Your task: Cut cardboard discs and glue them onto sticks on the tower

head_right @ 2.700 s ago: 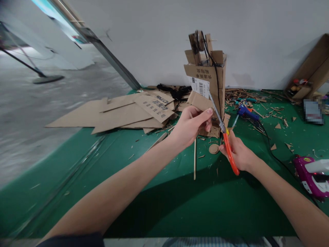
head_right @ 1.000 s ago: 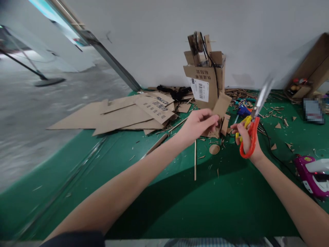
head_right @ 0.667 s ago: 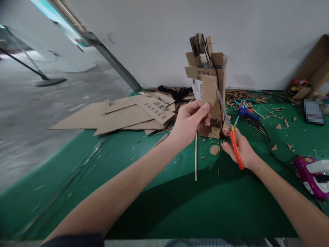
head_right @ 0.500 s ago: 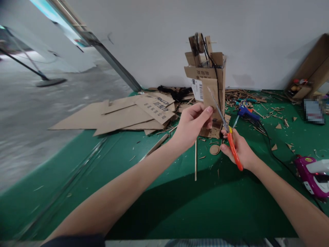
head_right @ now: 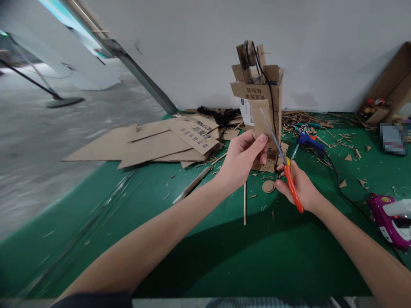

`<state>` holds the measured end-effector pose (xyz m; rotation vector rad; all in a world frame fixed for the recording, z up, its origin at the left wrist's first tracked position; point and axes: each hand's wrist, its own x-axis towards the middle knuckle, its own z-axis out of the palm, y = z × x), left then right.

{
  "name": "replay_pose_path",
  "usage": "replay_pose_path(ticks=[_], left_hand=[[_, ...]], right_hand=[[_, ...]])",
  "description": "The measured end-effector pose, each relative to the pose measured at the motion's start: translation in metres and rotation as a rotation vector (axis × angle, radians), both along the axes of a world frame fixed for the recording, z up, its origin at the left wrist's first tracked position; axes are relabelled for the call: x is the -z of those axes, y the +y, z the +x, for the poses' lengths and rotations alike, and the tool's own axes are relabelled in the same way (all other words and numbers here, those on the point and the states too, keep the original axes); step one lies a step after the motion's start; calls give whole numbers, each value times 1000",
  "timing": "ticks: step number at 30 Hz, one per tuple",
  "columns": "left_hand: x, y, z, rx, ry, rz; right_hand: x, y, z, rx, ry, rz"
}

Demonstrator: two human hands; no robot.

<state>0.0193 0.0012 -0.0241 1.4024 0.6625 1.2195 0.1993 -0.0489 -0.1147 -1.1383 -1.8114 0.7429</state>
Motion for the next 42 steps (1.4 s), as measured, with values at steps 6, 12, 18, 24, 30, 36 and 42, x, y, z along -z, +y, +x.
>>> replay_pose_path(ticks=[6,12,18,24,30,36,42], left_hand=[[1,-4,3,-1,-17,-23],[0,-6,3,-57,-3,-54],[-3,-8,5,-33,-51,-173],[-4,-9,4,-54,-34,-178],[-4,-10,5,-57,-39,-181],[-5,-9,5,-53,-40,-177],[-5,-7,3,-66,7,-142]], right_hand=[[1,0,-1,13,-8,-38],[0,2,-2,10,-13,-46],[-5,-1,-5,41,-7,-100],[-5,-1,-7,55,18,-114],[-4,-1,-8,45,46,-112],[-6,-1,-8,60,36,-121],[-10,-1,-12,31,85,-86]])
